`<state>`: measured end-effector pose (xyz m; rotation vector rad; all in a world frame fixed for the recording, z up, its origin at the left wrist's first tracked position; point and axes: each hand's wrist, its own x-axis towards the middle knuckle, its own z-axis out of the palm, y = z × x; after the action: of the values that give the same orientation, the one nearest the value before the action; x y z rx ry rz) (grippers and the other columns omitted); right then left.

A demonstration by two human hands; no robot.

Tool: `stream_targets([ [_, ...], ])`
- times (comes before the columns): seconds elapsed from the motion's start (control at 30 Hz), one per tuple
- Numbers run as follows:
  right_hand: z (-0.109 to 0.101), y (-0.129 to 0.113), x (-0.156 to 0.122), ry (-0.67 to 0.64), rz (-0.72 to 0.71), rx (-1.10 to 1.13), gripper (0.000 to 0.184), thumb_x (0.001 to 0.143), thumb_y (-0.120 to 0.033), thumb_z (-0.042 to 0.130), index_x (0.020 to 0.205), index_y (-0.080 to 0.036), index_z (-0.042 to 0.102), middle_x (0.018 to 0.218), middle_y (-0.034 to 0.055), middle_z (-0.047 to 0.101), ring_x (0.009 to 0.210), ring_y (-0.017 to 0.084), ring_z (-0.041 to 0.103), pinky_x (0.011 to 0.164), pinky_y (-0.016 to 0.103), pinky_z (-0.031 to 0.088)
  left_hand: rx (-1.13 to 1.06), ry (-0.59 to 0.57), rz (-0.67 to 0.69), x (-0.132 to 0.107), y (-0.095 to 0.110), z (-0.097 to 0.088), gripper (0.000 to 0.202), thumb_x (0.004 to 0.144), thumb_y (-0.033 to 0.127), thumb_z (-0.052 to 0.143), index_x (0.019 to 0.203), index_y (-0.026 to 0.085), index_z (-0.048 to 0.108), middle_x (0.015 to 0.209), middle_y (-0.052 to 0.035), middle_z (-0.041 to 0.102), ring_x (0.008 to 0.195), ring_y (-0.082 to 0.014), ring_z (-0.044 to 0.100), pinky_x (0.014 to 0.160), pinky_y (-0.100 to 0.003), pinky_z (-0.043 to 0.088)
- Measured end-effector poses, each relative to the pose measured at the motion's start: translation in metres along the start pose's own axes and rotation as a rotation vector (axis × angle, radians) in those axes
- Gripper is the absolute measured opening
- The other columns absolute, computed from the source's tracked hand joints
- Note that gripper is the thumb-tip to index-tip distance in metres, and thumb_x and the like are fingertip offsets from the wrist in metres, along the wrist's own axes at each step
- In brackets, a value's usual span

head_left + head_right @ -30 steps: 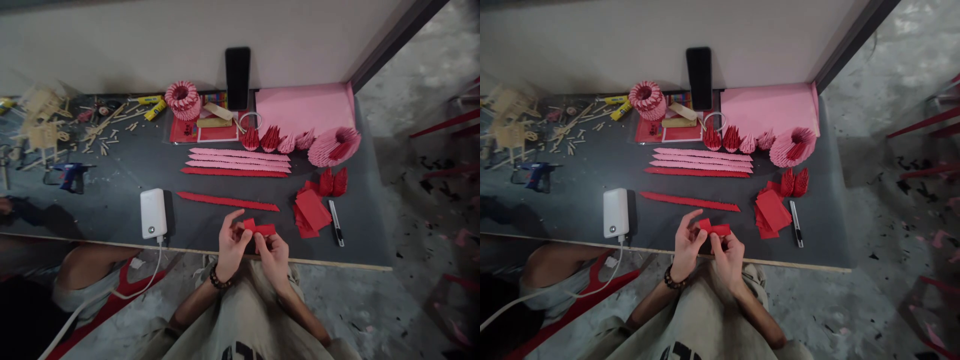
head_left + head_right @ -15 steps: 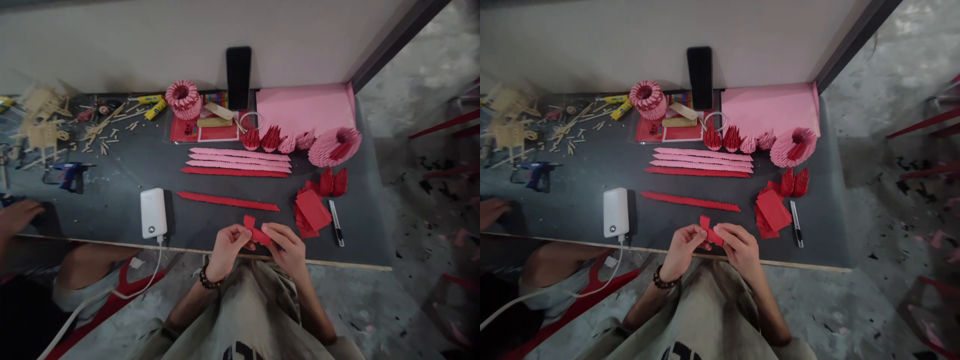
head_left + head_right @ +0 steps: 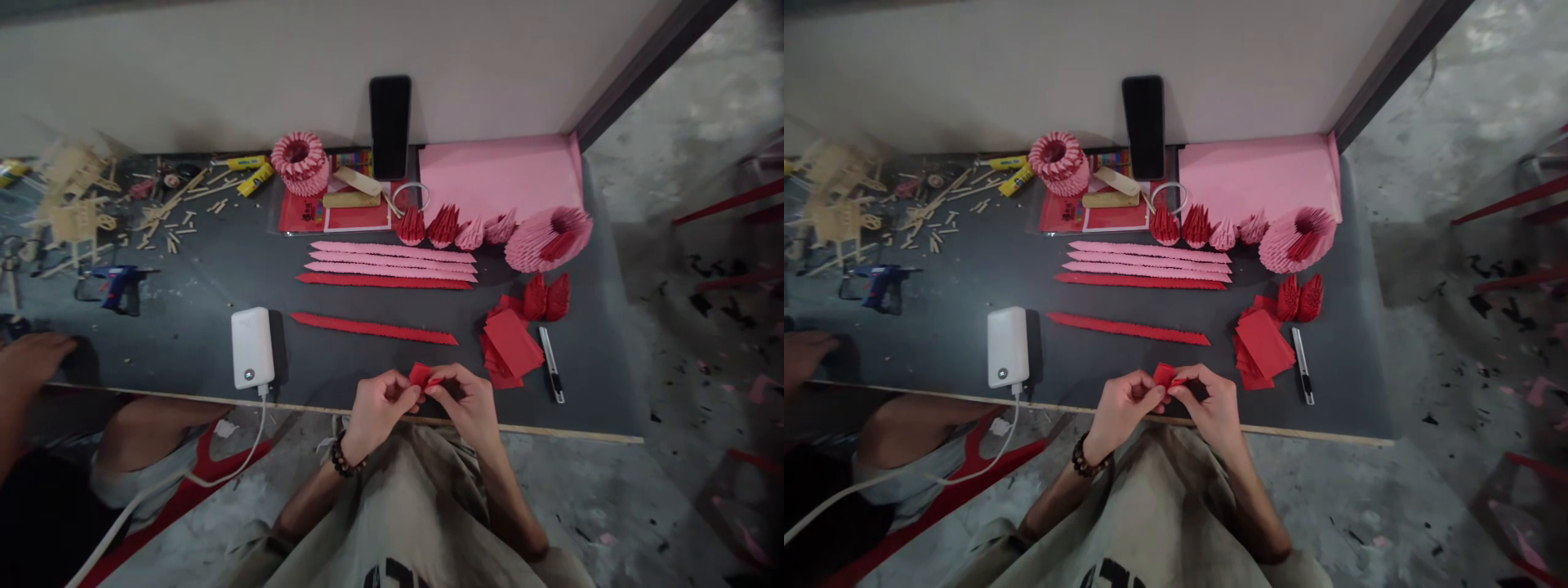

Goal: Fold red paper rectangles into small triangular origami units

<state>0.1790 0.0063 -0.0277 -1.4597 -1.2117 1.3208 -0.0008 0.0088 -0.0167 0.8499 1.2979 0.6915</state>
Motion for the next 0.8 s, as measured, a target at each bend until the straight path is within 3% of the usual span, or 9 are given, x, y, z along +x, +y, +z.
stream_targets([
  [0.07,0.001,-0.004,-0.001,0.010,0.019,-0.006,0.016,0.086,-0.036,0.074,0.087,-0.021,0.072,0.090,0.0040,0.078,0.082,0.017,0.071,0.079,0.029,0.055,0.007,-0.007,-0.002,0.000,0.001,0.000,0.029,0.085,0.045,0.076,0.080,0.018,0.070,0.075,-0.0038,0.078,0.064,-0.0172,0.074,0.064,-0.027,0.059],
  [0.2,0.004,-0.007,-0.001,-0.012,0.108,0.082,0.020,0.089,-0.040,0.070,0.093,-0.020,0.068,0.077,0.0014,0.074,0.064,0.014,0.067,0.063,0.026,0.054,0.024,-0.011,0.009,0.001,0.000,0.000,0.029,0.087,0.045,0.074,0.081,0.017,0.070,0.076,-0.0044,0.078,0.065,-0.0165,0.073,0.065,-0.026,0.058],
  [0.47,0.010,-0.008,0.001,0.050,0.142,0.123,0.026,0.084,-0.043,0.075,0.092,-0.020,0.067,0.077,0.0021,0.075,0.067,0.014,0.067,0.063,0.025,0.054,-0.043,0.013,-0.009,0.000,-0.001,-0.001,0.031,0.084,0.046,0.078,0.078,0.016,0.070,0.076,-0.0051,0.078,0.062,-0.0158,0.073,0.063,-0.026,0.059],
  [0.63,0.011,-0.014,-0.001,0.106,0.148,0.139,0.026,0.083,-0.041,0.076,0.093,-0.018,0.069,0.079,0.0027,0.076,0.068,0.013,0.070,0.064,0.023,0.055,-0.092,-0.043,-0.037,0.001,0.001,-0.005,0.032,0.083,0.046,0.079,0.079,0.016,0.069,0.077,-0.0062,0.078,0.061,-0.0157,0.072,0.063,-0.027,0.060],
  [0.8,0.012,-0.022,-0.004,0.167,0.175,0.178,0.047,0.078,-0.039,0.081,0.119,-0.019,0.068,0.085,0.0044,0.080,0.073,0.016,0.074,0.069,0.027,0.062,-0.125,-0.102,-0.043,0.003,0.000,-0.005,0.031,0.084,0.045,0.078,0.080,0.017,0.065,0.080,-0.0059,0.078,0.066,-0.0163,0.073,0.068,-0.028,0.060],
])
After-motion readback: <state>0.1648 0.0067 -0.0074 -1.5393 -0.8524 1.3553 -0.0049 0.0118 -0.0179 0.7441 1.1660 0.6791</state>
